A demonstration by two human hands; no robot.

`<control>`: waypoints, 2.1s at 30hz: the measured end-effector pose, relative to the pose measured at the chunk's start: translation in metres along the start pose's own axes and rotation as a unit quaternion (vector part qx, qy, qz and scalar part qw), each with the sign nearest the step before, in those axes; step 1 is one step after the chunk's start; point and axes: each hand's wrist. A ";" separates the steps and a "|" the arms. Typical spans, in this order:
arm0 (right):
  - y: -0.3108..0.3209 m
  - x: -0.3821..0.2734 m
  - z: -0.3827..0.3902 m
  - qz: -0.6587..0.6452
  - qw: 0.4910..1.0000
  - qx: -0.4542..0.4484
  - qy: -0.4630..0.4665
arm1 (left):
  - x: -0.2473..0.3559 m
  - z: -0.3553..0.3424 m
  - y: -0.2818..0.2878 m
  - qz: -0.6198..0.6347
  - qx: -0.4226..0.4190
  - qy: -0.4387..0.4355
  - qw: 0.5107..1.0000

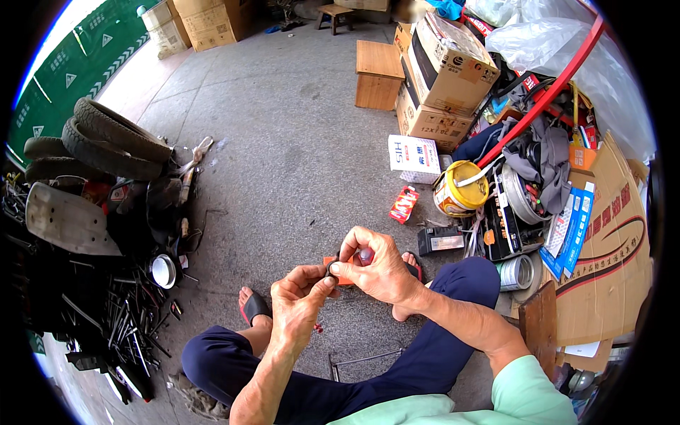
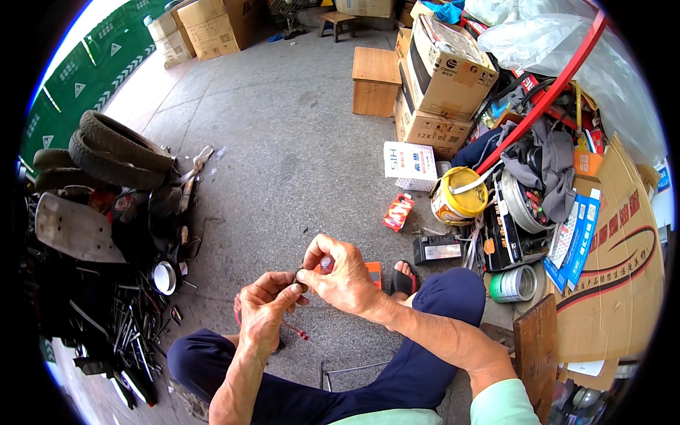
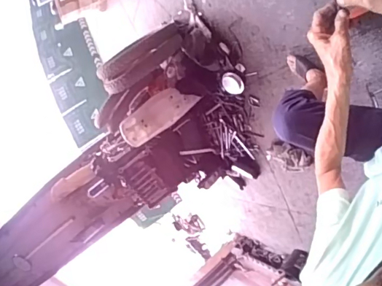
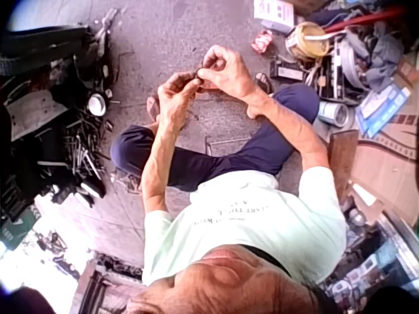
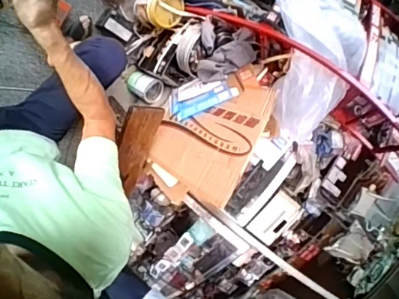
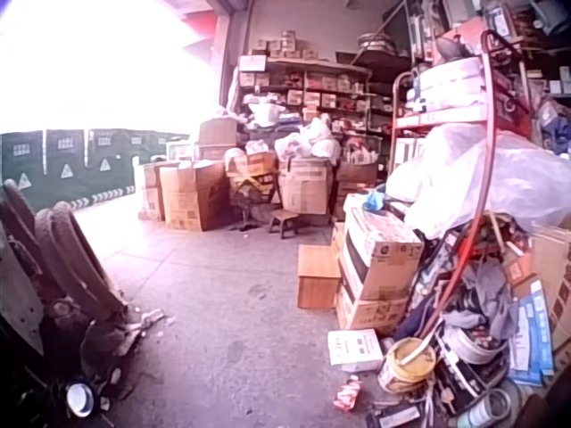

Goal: The person sits on the floor and uses a small tool to manipulate a red wire connected to an orange rectangular device. They repeatedly adjust the wire and the device, occasionally picking up and setting down the tool.

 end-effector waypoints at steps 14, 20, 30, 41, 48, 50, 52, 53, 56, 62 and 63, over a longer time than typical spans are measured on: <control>0.015 -0.009 -0.008 0.062 0.996 0.051 0.039 | 0.002 -0.003 0.003 0.071 0.022 0.075 0.994; 0.060 -0.027 -0.014 -0.311 0.942 0.117 0.053 | -0.004 -0.005 0.012 0.076 0.036 0.084 0.993; 0.078 -0.023 -0.013 -0.425 0.867 0.242 0.097 | -0.012 -0.008 0.009 0.055 0.036 0.115 0.991; 0.075 -0.022 -0.014 -0.405 0.876 0.233 0.123 | -0.011 -0.006 0.007 0.056 0.026 0.119 0.991; 0.075 -0.020 -0.014 -0.403 0.872 0.250 0.120 | -0.011 -0.006 0.006 0.043 0.026 0.116 0.992; 0.075 -0.021 -0.013 -0.391 0.875 0.256 0.125 | -0.011 -0.006 0.005 0.034 0.025 0.110 0.993; 0.071 -0.024 -0.012 -0.371 0.881 0.260 0.136 | -0.013 -0.006 0.006 0.027 0.028 0.102 0.994; 0.067 -0.027 -0.011 -0.368 0.883 0.257 0.137 | -0.015 -0.006 0.007 0.027 0.031 0.100 0.994; 0.054 -0.033 -0.002 -0.342 0.899 0.234 0.140 | -0.023 -0.010 0.011 0.029 0.040 0.099 0.994; 0.026 -0.031 0.010 -0.012 0.956 0.104 0.276 | -0.044 -0.022 0.019 -0.037 0.086 0.113 0.989; 0.025 -0.031 0.010 0.091 0.957 0.085 0.261 | -0.055 -0.026 0.025 -0.056 0.076 0.110 0.989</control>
Point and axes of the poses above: each hand's wrist, its own z-axis away from the middle knuckle, its own y-axis out of the back of the hand, x = y × z, and after that the axes turned 4 degrees about z, right-handed
